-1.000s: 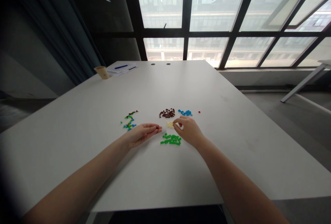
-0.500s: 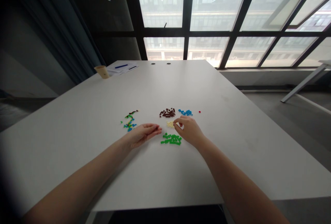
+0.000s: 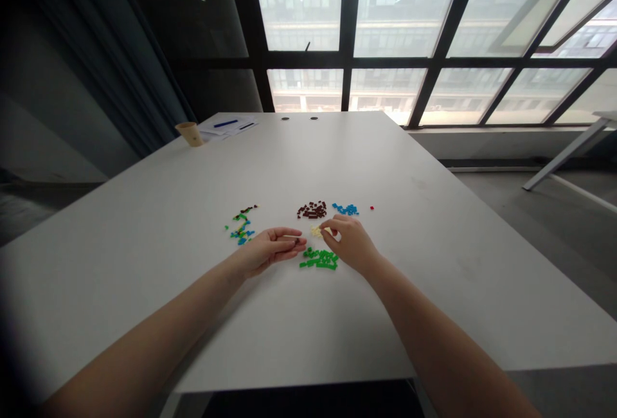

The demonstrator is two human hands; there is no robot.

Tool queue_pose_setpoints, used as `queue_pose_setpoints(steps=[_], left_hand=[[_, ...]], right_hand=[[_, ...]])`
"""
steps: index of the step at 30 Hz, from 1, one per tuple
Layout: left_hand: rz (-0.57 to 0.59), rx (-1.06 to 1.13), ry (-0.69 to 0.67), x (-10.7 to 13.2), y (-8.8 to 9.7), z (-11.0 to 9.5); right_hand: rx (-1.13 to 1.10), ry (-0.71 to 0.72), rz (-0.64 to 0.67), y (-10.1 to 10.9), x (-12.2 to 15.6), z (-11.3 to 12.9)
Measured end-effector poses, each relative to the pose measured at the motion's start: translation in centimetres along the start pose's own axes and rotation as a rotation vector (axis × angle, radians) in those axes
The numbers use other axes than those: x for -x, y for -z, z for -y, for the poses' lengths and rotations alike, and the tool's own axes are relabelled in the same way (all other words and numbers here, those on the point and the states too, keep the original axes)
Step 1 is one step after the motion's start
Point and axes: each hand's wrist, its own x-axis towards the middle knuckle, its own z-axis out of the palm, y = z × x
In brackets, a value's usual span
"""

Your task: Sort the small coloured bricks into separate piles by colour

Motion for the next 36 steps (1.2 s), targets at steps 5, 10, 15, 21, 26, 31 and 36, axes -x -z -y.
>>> queue_pose_setpoints(steps=[5,10,15,21,26,31,36], left_hand=[[0.014,-0.052,-0.049,0.2,-0.5,0.2],[0.02,-0.056,-0.054,0.2,-0.5,0.3],[0.027,-0.163,-0.077,0.2,-0.3,0.6],[-0.121,-0.609,-0.329,0.0,1.1,-0.1],[-0.446,-1.015,-0.603,0.4,3.3,-2.1],[-0.485,-1.058,-0.573,0.5,4.1,-2.9],[-0.482,-1.065,-0.576,0.1,4.3,-2.7]], right_hand=[[-0.043,0.112,-0.01,-0.4,0.2,1.7],[-0.041,0.118,-0.033,-1.4,0.3,2.7],[-0.02,0.118,-0.018,-2.4,0.4,2.9],[0.059,0.004,0.002,-1.9,-0.7,0.6],[0.27,-0.245,0.029,-1.2,-3.0,-2.9],[0.432,-0.304,0.133,-2.1,-4.6,-3.6],[0.492,-0.299,0.164,-3.0,-5.3,-3.2]])
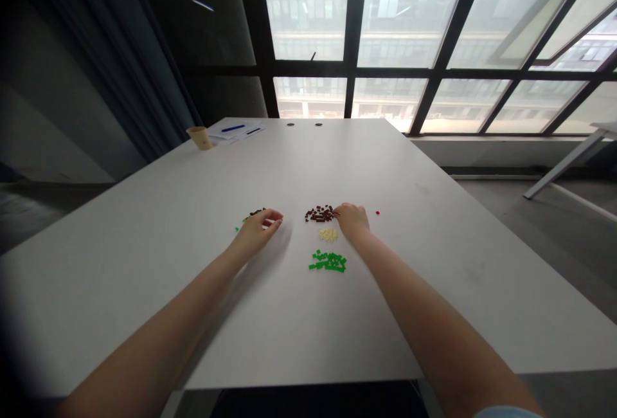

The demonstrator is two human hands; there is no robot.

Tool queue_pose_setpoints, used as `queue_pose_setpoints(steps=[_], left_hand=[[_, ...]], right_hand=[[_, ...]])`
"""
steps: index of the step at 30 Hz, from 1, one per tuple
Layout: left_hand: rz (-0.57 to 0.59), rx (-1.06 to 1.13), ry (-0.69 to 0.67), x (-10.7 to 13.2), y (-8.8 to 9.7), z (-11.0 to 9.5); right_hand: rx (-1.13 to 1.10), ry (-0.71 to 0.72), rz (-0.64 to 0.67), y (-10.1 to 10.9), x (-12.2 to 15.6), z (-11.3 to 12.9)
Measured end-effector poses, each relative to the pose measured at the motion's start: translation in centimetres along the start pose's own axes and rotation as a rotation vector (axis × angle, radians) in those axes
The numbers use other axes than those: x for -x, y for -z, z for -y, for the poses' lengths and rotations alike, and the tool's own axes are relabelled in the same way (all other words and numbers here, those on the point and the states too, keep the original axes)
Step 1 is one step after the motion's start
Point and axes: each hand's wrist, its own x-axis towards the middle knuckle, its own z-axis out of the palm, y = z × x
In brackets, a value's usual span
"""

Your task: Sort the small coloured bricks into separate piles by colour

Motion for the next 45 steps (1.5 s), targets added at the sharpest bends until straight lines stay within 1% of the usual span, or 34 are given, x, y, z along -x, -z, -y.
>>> queue_pose_setpoints(steps=[3,6,10,12,13,15,16,19,21,26,28,31,33,35,37,40,42,43,45], left_hand=[[-0.008,-0.007,-0.003,-0.1,0.0,0.3],[-0.031,-0.035,0.0,-0.4,0.5,0.8],[-0.109,-0.159,0.014,-1.1,1.8,2.3],[-0.115,-0.244,0.042,-1.4,2.4,3.1],[-0.104,-0.285,0.066,-1.5,2.7,3.5],[-0.046,-0.361,0.114,-1.7,3.1,4.1],[0.001,-0.392,0.134,-1.8,3.2,4.3],[0.197,-0.447,0.159,-1.9,3.3,4.6],[0.267,-0.459,0.148,-1.9,3.2,4.5],[0.246,-0.508,0.124,-1.7,2.4,4.0],[0.241,-0.505,0.122,-1.6,2.2,3.9],[0.197,-0.464,0.09,-1.6,2.1,3.7],[0.162,-0.386,0.068,-1.6,2.2,3.4],[0.157,-0.227,0.07,-1.5,2.0,2.9],[0.196,0.022,0.116,-1.4,1.6,2.1],[0.279,0.491,0.264,-0.8,0.2,0.5],[0.312,0.793,0.361,-0.2,-0.9,-0.4],[0.325,0.914,0.393,0.1,-1.5,-0.9],[0.349,1.086,0.427,0.6,-2.4,-1.5]], right_hand=[[-0.014,-0.018,-0.022,-0.1,0.0,0.0],[-0.03,-0.045,-0.041,-0.1,0.3,-0.3],[-0.066,-0.058,-0.017,-0.3,1.1,-0.6],[-0.093,-0.047,-0.001,-0.3,1.4,-0.5],[-0.106,-0.042,0.0,-0.2,1.6,-0.5],[-0.133,-0.047,-0.02,0.1,1.8,-0.4],[-0.148,-0.058,-0.036,0.3,2.0,-0.5],[-0.211,-0.12,-0.07,0.9,2.5,-1.0],[-0.263,-0.16,-0.091,1.1,2.9,-1.6],[-0.338,-0.216,-0.137,1.5,3.7,-2.9],[-0.353,-0.225,-0.132,1.7,3.8,-2.9],[-0.367,-0.217,-0.131,2.0,3.8,-2.7],[-0.385,-0.199,-0.129,2.3,3.9,-2.6],[-0.406,-0.185,-0.128,2.5,4.0,-2.7],[-0.425,-0.179,-0.133,2.6,4.1,-2.9],[-0.448,-0.17,-0.141,2.7,4.2,-3.0],[-0.458,-0.148,-0.146,2.7,4.3,-2.9],[-0.461,-0.133,-0.15,2.8,4.3,-2.8],[-0.461,-0.1,-0.159,2.9,4.4,-2.4]])
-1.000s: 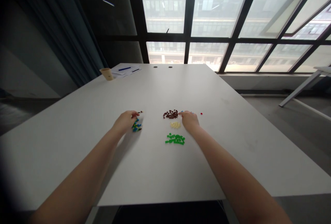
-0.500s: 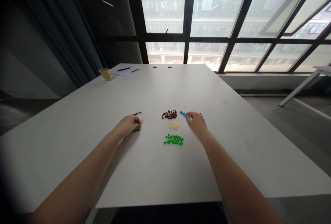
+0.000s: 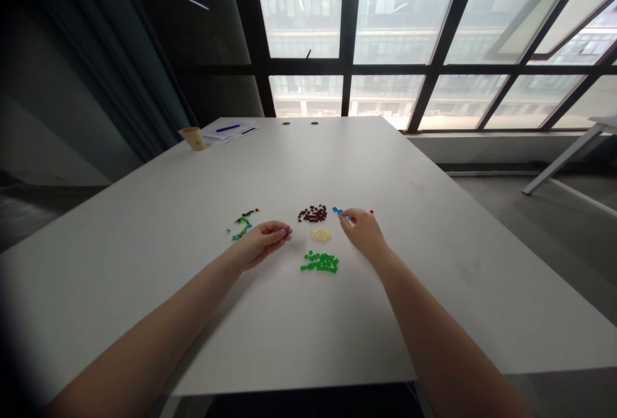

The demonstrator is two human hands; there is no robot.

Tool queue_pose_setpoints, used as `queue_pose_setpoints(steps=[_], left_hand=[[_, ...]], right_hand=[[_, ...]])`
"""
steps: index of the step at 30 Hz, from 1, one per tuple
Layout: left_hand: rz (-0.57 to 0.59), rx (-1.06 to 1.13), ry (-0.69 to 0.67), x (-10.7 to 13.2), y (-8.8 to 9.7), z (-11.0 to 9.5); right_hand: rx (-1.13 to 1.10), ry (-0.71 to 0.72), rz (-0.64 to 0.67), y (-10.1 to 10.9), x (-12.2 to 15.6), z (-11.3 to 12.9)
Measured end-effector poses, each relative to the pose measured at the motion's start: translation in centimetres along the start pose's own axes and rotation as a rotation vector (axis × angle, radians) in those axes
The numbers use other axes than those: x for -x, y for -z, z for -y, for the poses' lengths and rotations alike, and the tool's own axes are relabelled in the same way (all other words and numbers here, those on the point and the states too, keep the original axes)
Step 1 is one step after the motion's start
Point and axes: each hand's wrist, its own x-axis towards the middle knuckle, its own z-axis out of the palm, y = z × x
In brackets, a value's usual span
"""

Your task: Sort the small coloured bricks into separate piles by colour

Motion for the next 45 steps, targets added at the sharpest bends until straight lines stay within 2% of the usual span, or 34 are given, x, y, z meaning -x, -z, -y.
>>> queue_pose_setpoints(steps=[5,14,20,23,26,33,37,41,45], left_hand=[[0.074,0.16,0.02,0.2,-0.8,0.9],[0.156,0.193,0.058,0.3,-0.7,1.0],[0.174,0.13,0.089,0.3,-0.8,1.2],[0.198,0.08,0.103,0.3,-0.8,1.3],[0.217,0.039,0.123,0.3,-0.7,1.4],[0.195,-0.058,0.125,0.5,-0.8,1.3],[0.172,-0.114,0.118,0.6,-0.9,1.2],[0.131,-0.156,0.115,0.4,-0.7,0.9],[0.112,-0.162,0.098,0.2,-0.5,0.8]], right_hand=[[0.003,0.097,-0.009,0.0,0.4,1.0],[-0.078,0.241,-0.034,-0.8,0.9,1.4],[-0.147,0.503,-0.113,-0.5,2.5,4.3],[-0.149,0.622,-0.052,-0.9,3.4,5.7],[-0.148,0.647,0.013,-1.5,3.9,6.2],[-0.135,0.607,0.019,-2.1,3.8,6.0],[-0.141,0.531,0.009,-1.6,3.0,5.2],[-0.017,0.273,-0.098,0.0,0.6,1.2],[0.214,0.009,-0.085,0.9,-1.0,-2.8]])
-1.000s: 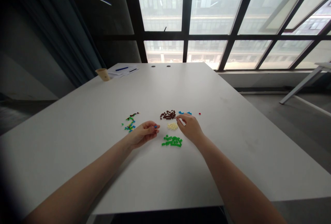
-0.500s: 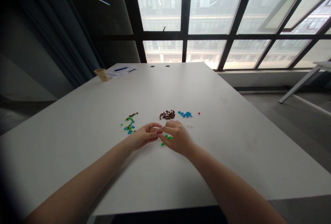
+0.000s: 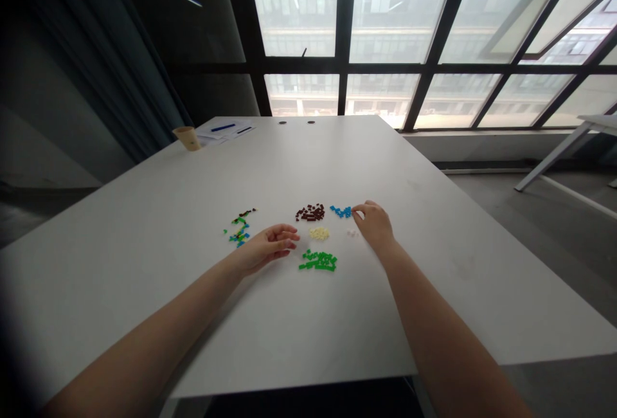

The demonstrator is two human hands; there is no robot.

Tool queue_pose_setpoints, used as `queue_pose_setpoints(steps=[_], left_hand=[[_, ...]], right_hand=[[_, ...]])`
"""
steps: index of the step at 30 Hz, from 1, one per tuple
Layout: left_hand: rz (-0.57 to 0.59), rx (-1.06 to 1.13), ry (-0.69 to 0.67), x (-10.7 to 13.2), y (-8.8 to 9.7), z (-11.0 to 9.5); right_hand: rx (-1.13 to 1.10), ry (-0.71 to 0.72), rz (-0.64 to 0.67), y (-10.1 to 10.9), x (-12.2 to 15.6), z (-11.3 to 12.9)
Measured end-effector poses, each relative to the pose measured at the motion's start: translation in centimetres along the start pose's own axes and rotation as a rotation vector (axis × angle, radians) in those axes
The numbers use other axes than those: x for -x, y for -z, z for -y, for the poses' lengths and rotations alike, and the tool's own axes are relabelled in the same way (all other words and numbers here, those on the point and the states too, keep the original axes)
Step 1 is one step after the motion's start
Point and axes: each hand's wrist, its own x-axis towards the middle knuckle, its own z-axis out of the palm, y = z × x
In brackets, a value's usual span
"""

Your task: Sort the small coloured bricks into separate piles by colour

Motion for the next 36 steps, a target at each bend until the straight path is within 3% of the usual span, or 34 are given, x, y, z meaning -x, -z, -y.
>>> queue_pose_setpoints(steps=[5,16,21,24,27,29,33,36], left_hand=[[-0.005,-0.015,-0.01,0.0,0.1,0.0],[0.008,-0.037,-0.021,-0.1,0.2,0.2],[-0.097,-0.12,-0.092,0.1,1.0,-0.8],[-0.26,-0.41,-0.215,0.3,2.8,-1.9],[-0.468,-0.947,-0.352,0.5,5.5,-2.8],[-0.568,-1.221,-0.304,0.7,7.1,-2.9],[-0.398,-1.375,-0.145,0.6,8.6,-2.5],[-0.366,-1.386,-0.149,0.5,8.2,-2.2]], right_hand=[[0.133,-0.03,0.122,-1.2,0.3,-0.3],[0.251,-0.05,0.118,-2.1,0.6,1.2],[0.201,-0.049,0.109,-1.8,0.7,1.2],[0.163,-0.027,0.137,-1.8,0.8,1.2],[0.149,-0.016,0.146,-1.9,0.9,1.2],[0.145,-0.021,0.136,-1.9,0.8,1.1],[0.128,-0.016,0.136,-1.9,0.8,1.0],[0.124,0.006,0.167,-1.8,0.8,1.0]])
